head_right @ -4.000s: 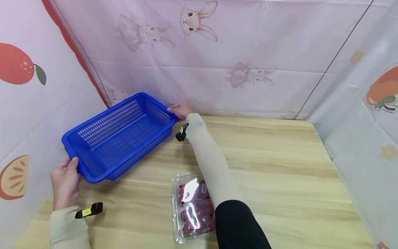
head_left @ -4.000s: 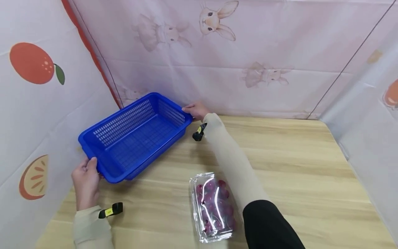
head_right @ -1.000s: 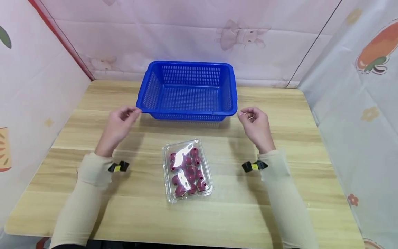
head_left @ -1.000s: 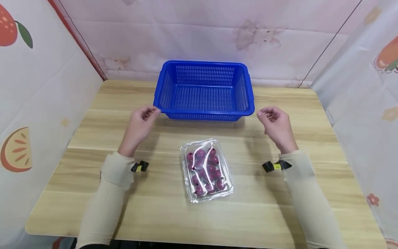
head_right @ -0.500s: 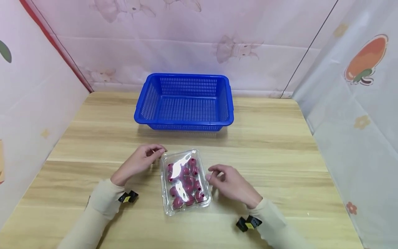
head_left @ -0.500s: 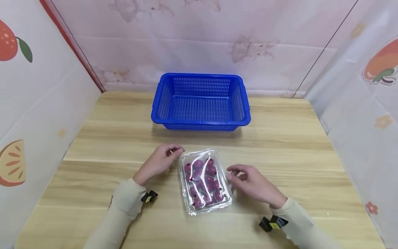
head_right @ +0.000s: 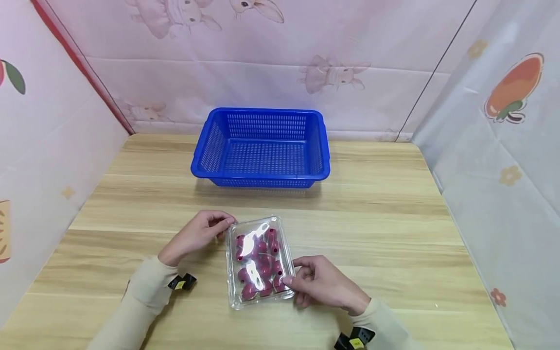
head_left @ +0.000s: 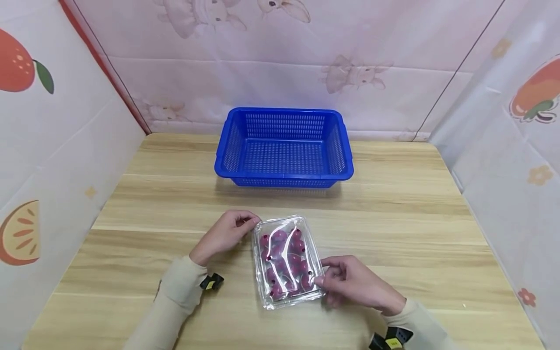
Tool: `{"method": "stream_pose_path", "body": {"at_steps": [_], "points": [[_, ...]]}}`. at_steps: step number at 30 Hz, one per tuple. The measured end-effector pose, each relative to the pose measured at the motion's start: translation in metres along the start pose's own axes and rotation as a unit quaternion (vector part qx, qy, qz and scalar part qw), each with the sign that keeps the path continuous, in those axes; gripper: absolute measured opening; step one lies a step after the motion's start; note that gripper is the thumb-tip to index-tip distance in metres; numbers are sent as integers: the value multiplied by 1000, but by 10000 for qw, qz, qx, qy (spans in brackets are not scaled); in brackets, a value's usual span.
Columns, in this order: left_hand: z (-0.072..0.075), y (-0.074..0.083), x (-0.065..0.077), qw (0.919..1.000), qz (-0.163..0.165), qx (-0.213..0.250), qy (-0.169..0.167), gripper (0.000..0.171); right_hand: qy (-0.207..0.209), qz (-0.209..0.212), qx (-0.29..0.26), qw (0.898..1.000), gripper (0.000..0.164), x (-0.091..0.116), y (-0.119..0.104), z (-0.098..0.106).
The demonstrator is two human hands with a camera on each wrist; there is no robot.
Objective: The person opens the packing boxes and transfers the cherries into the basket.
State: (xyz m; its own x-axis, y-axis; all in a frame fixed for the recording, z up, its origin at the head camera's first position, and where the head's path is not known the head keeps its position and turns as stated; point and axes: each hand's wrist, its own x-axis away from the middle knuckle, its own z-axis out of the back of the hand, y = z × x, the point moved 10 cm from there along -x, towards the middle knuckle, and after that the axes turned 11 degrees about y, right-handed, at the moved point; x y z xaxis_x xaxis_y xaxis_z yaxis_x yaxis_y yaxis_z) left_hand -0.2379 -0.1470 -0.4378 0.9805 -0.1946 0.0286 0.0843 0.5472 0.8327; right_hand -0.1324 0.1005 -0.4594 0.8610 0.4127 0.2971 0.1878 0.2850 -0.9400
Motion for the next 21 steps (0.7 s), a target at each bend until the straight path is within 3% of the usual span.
{"method": "stream_pose_path", "body": {"at_steps": [15, 21], "points": [[15, -10, 27, 9997, 171, 169, 5, 26, 794, 343, 753, 9934, 49, -25, -13, 40], [13, -14, 43, 9975, 519, 465, -107, 31, 1091, 314, 713, 9910, 44, -40, -17, 54]]}}
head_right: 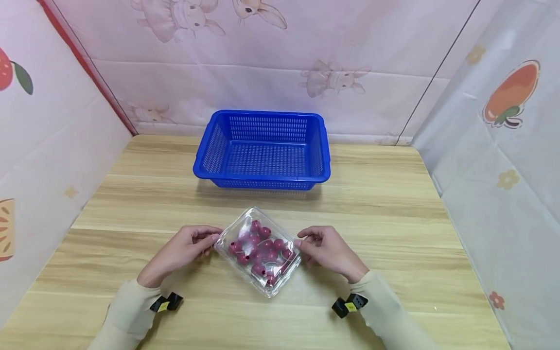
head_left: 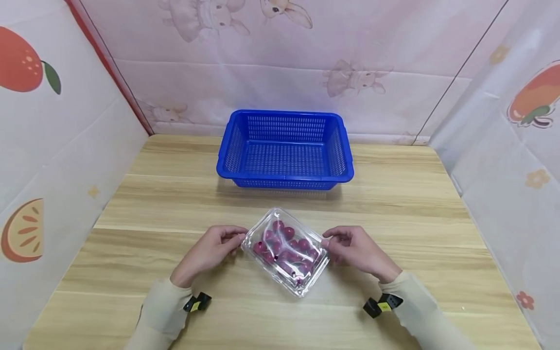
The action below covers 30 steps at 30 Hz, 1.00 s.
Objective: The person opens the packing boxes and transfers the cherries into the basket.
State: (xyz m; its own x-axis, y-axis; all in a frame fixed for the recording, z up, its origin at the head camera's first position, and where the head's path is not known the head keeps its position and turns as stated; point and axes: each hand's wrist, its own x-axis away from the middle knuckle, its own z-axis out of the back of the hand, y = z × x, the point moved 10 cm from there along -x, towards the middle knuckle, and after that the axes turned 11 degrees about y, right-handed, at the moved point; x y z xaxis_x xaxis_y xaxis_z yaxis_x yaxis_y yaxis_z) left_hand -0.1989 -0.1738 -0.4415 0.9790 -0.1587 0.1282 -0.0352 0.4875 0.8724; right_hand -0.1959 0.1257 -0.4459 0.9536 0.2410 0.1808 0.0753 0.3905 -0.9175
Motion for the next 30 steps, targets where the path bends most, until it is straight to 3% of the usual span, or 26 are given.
{"method": "stream_pose_path", "body": {"at_steps": [3, 9, 15, 24, 30], "points": [[-2, -1, 11, 9997, 128, 179, -54, 36, 183, 99, 144, 9997, 38, -7, -5, 4], [-9, -3, 32, 9993, 74, 346, -92, 43, 444, 390, 481, 9971, 29, -18, -13, 9], [-18, -6, 48, 9977, 223, 639, -44, 49, 779, 668, 1025, 9894, 25, -30, -19, 12], [-27, -9, 59, 9924, 477, 1100, 271, 54, 1046, 934, 1320, 9813, 23, -37, -31, 14], [-32, -10, 61, 9892, 452, 1343, 373, 55, 1214, 1019, 1605, 9742, 24, -37, -36, 18]]}}
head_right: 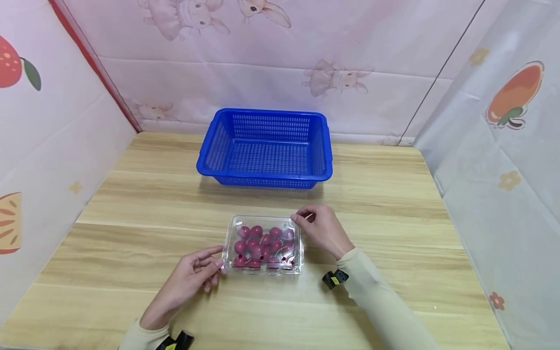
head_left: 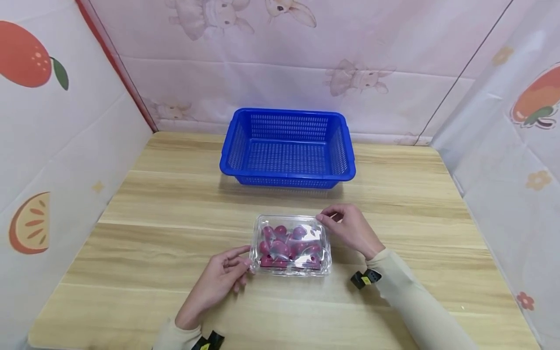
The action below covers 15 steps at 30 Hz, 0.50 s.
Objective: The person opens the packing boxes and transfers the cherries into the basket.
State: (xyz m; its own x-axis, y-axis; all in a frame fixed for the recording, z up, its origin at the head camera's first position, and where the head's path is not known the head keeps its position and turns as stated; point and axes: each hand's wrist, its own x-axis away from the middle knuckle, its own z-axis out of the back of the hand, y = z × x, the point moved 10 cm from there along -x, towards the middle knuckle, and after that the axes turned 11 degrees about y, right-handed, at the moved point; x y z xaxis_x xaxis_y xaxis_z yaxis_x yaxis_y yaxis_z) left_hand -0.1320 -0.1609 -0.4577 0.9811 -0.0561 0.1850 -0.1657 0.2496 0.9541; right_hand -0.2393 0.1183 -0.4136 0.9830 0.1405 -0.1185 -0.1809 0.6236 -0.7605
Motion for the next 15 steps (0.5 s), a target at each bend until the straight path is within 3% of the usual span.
{"method": "stream_pose_path", "body": {"at_steps": [3, 7, 11, 15], "points": [[-1, -1, 1, 9999, -22, 124, -24, 56, 58, -14, 59, 10000, 24, 0, -2, 1], [-3, -6, 2, 9994, 98, 315, -40, 52, 221, 448, 120, 9987, 24, 5, -17, 4], [-3, -11, 7, 9984, 287, 482, -12, 48, 266, 1374, 308, 9897, 26, 18, -57, 1], [-3, -13, 11, 9981, 329, 518, -96, 43, 37, 2545, 709, 9645, 28, 38, -109, -15]]}}
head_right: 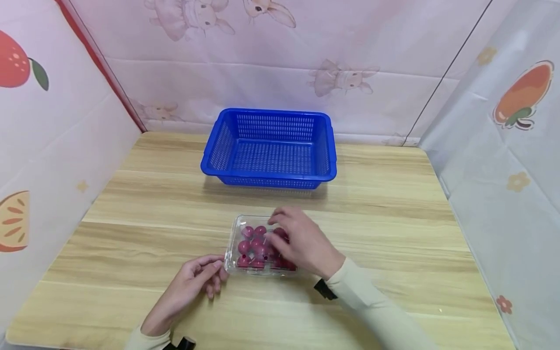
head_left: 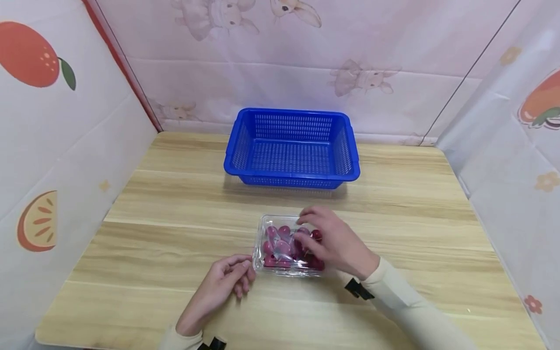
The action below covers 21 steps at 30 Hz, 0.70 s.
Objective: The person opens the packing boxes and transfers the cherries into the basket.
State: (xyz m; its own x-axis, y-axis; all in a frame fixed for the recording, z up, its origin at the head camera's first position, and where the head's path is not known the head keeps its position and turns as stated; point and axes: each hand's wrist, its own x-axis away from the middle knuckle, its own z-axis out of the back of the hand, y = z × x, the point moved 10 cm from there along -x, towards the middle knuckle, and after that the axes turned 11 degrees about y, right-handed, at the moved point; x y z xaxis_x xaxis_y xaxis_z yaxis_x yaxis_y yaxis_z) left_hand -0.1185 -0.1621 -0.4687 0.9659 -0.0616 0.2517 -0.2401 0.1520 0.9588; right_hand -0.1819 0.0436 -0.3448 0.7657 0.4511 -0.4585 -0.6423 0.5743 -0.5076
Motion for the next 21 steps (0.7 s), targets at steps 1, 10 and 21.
{"method": "stream_pose_path", "body": {"at_steps": [1, 10, 21], "points": [[-1, 0, 1, 10000, -9, -11, -62, 42, -68, 312, 112, 9994, 29, -1, -13, -3], [-11, 1, 4, 9984, -219, 6, -527, 35, -758, 1921, 1406, 9683, 37, 1, -75, -48], [-13, -5, 3, 9979, -12, 307, -562, 37, -1024, 2241, 2208, 9437, 27, 4, -88, -83]]}}
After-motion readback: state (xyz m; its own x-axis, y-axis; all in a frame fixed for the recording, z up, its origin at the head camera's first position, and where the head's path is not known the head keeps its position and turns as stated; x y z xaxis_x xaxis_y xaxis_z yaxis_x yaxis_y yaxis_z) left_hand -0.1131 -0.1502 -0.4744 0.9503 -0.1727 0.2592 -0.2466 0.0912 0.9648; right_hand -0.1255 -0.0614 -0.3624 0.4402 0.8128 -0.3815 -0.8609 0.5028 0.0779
